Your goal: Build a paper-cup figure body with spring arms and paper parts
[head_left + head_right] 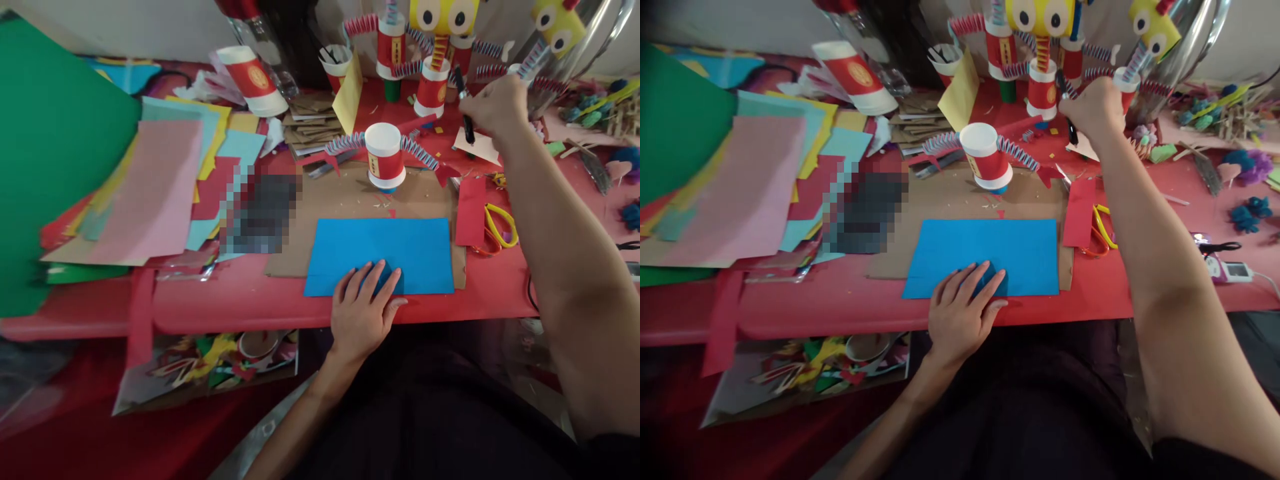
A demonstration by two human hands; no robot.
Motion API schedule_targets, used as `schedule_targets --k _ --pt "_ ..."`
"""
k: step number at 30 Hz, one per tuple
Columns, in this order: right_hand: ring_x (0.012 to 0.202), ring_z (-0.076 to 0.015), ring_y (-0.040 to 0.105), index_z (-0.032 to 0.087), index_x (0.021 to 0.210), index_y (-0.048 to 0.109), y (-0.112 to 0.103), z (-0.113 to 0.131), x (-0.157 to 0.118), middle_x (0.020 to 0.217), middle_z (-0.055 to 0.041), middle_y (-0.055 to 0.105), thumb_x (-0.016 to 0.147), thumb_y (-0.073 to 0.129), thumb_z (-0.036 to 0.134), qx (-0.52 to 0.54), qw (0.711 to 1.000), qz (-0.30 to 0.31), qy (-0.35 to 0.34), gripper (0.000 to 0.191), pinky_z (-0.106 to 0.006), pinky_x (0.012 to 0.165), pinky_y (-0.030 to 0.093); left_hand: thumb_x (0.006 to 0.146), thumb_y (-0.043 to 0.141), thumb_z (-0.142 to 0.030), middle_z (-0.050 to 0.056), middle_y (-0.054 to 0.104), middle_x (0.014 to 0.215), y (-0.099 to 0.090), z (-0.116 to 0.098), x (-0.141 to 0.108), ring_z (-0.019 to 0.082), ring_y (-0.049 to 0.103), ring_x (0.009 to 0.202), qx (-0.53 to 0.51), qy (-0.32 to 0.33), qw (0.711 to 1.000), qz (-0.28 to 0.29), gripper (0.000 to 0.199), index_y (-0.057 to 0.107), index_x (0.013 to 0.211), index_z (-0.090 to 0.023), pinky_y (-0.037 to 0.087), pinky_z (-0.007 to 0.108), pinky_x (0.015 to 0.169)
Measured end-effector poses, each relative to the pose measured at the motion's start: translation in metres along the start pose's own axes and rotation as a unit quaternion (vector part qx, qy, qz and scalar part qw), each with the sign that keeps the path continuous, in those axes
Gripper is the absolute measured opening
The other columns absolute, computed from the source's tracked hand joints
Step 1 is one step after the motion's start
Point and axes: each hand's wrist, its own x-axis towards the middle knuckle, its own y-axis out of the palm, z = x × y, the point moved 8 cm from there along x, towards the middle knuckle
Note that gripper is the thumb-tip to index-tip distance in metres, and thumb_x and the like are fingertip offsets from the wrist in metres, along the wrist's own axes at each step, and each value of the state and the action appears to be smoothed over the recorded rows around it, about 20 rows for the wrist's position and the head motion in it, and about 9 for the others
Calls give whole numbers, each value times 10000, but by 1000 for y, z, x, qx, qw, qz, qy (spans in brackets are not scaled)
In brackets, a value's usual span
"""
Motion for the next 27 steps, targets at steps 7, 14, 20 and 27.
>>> schedule_targets --k 7,14,20,27 --pt "473 -68 535 150 999 701 -70 23 -111 489 111 529 788 609 -32 202 978 -5 -60 294 -201 485 370 962 561 -405 91 696 1327 0 -1 0 290 619 1220 14 10 1000 -17 397 667 1321 -271 422 439 1073" --pt "419 -105 559 241 884 795 -81 -20 -201 601 9 672 791 655 155 347 938 3 17 189 -237 385 367 977 525 -424 80 696 1328 1 -2 2 287 625 1203 28 8 1000 1 390 679 1304 -278 428 440 1058" --pt "638 -201 684 328 1048 727 -60 -48 -251 751 -44 720 859 677 341 424 902 74 -38 196 -278 420 412 964 556 -395 104 712 1288 -4 -6 4 289 626 1182 36 25 999 -18 372 705 1263 -232 425 433 1055" --pt "711 -165 629 254 974 701 -44 -52 -304 788 2 667 892 676 196 335 933 1 -128 104 -325 682 515 955 575 -394 101 703 1309 -2 -3 3 292 618 1199 22 18 1000 -11 393 684 1300 -242 417 431 1059"
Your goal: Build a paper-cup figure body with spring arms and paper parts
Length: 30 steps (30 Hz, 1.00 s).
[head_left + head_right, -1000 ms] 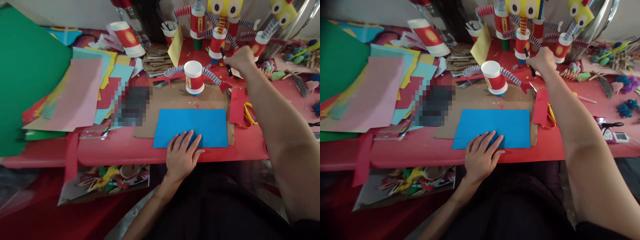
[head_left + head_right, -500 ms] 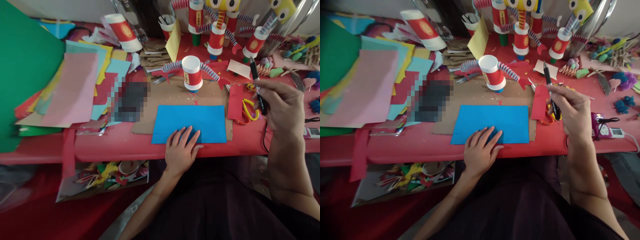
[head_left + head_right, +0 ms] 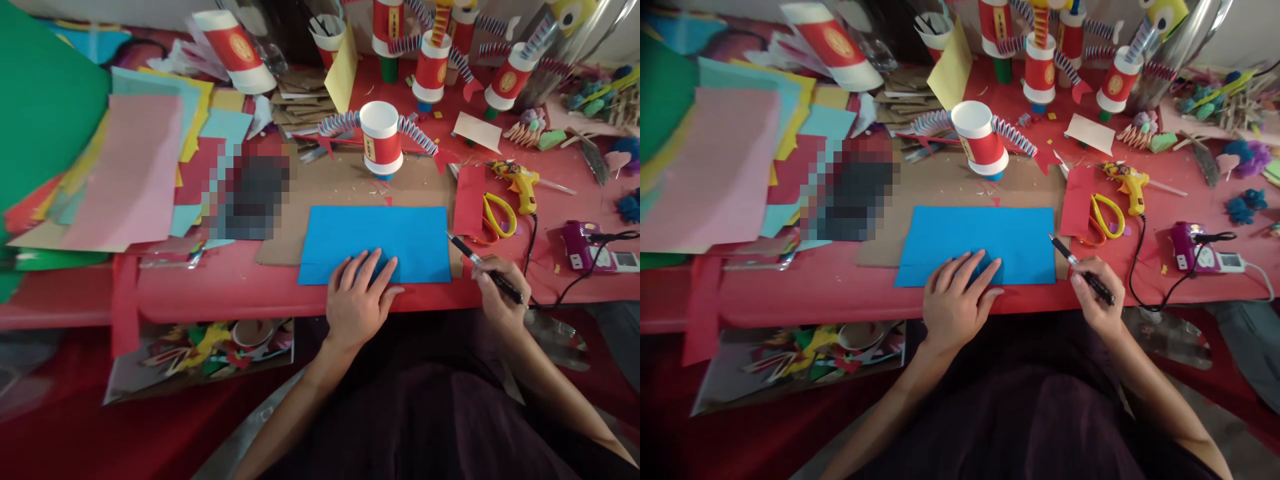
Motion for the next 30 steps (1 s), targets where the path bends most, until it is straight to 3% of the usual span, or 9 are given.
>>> schedule_targets --k 4,10,15,17,19,22,25,30 --pt "688 -179 622 233 960 704 7 17 -1 746 -10 648 897 626 141 -49 995 2 -91 136 -342 645 504 957 571 -407 97 696 1323 1 1 -1 290 615 1205 -2 2 1000 0 399 677 1310 -254 418 436 1062" --pt "671 -190 621 236 968 687 8 24 -3 742 -14 648 920 595 161 -113 985 -15 -133 127 -361 624 526 962 568 -398 101 708 1300 0 -2 0 288 621 1190 18 12 1000 -5 370 701 1270 -241 432 431 1046" --pt "913 -240 661 243 1162 658 -8 24 -14 977 -78 691 947 556 145 -225 947 -177 -148 258 -419 764 565 963 569 -382 116 719 1271 -4 -4 3 297 632 1158 28 24 999 -12 355 716 1240 -214 441 433 1024" --pt "896 -230 686 246 1163 644 -3 23 -14 953 -67 715 958 531 124 -247 946 -152 -143 264 -399 767 575 963 569 -378 116 720 1269 -4 -4 3 298 635 1151 32 26 999 -8 351 717 1235 -213 444 435 1016" --pt "794 -202 705 239 1154 627 8 25 -12 902 -51 736 960 518 104 -266 948 -84 -155 260 -353 718 579 964 567 -384 113 720 1271 -4 -4 3 298 637 1148 34 26 999 -5 353 716 1236 -215 446 434 1014" --pt "686 -177 697 214 1141 602 25 34 -15 865 -57 756 948 530 88 -318 924 -8 -214 242 -299 622 554 964 565 -396 109 717 1280 -2 -3 2 295 636 1154 29 21 999 -4 366 709 1252 -222 446 431 1017" --pt "568 -150 634 189 1081 608 36 38 -18 773 -49 750 927 556 73 -362 896 30 -255 200 -277 549 487 963 566 -399 101 706 1304 0 -1 0 293 625 1180 16 11 1000 1 381 692 1286 -242 436 434 1035" --pt "513 -139 540 175 1020 626 41 30 -17 593 3 638 904 596 81 -371 895 63 -241 152 -289 535 380 972 544 -405 107 709 1295 -1 -1 0 292 623 1176 19 11 1000 -6 382 701 1273 -230 433 432 1039"
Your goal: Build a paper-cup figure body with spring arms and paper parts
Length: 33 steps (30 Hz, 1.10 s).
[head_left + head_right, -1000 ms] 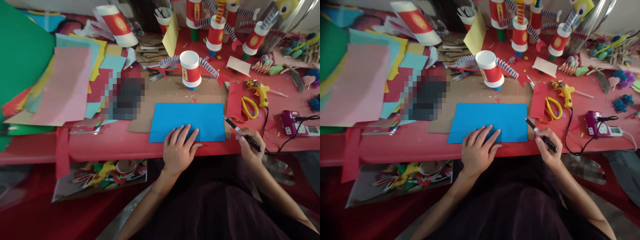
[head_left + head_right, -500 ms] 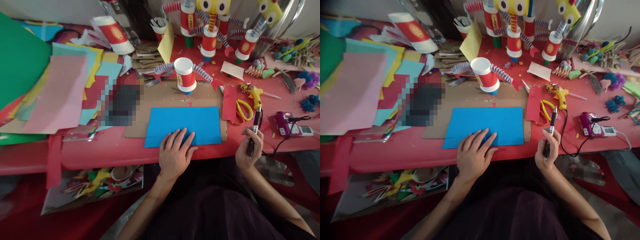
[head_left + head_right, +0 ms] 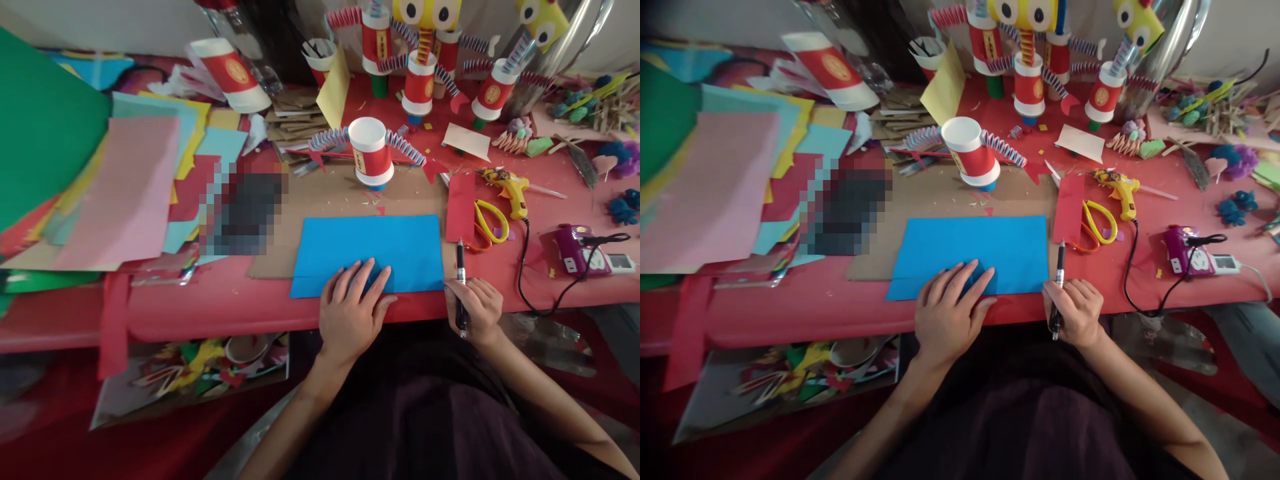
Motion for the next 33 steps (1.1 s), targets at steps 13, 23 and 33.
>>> schedule_targets --k 13,23,33 --pt "548 -132 471 183 1014 652 4 3 -3 584 26 560 868 597 79 -19 999 24 -23 188 -304 550 312 989 493 -424 93 697 1323 0 -1 0 284 617 1195 10 -7 1000 5 397 692 1283 -247 437 439 1048" --pt "524 -128 476 203 1016 628 3 5 1 566 47 539 899 605 99 -32 999 20 -22 158 -288 541 345 981 513 -430 79 671 1368 5 3 -3 286 601 1243 -24 -31 999 29 430 635 1365 -281 410 448 1098" --pt "503 -125 462 199 1009 657 2 3 0 560 50 532 854 627 87 -27 999 9 -26 193 -291 537 350 999 467 -435 83 676 1361 3 0 1 284 610 1227 6 -19 999 40 418 670 1319 -257 417 438 1074"
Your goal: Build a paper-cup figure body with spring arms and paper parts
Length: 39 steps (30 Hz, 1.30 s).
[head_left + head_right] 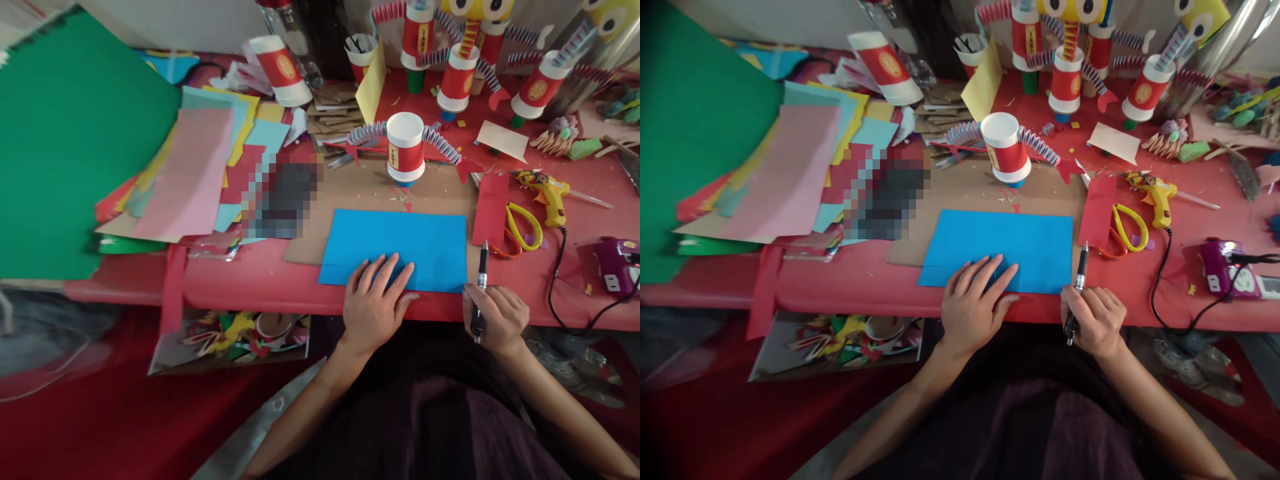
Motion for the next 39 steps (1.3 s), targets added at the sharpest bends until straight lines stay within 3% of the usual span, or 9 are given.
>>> schedule_targets --k 11,21,29,39 --pt "494 -130 473 201 1053 661 -1 0 3 557 52 535 836 643 80 -2 1000 -11 -10 249 -290 536 376 998 461 -467 71 666 1377 2 1 0 280 604 1244 -10 -13 1000 14 437 645 1347 -278 385 459 1122" --pt "487 -115 465 206 962 640 -1 2 5 551 54 546 876 628 91 -11 1000 -6 -2 144 -284 530 355 995 475 -440 88 665 1375 2 2 -1 292 607 1238 -18 -7 1000 1 433 646 1348 -259 394 469 1117" --pt "502 -123 472 210 998 646 0 1 3 558 52 541 853 627 94 -10 1000 -3 6 187 -293 537 349 985 500 -443 72 648 1402 5 5 -3 288 594 1268 -41 -22 999 8 449 605 1396 -296 372 471 1150" --pt "509 -120 487 198 998 638 0 1 2 554 50 553 887 621 89 -3 1000 1 -3 156 -291 532 347 1000 474 -419 88 664 1377 2 1 -1 295 605 1243 -6 0 1000 -3 422 648 1342 -242 377 488 1138"
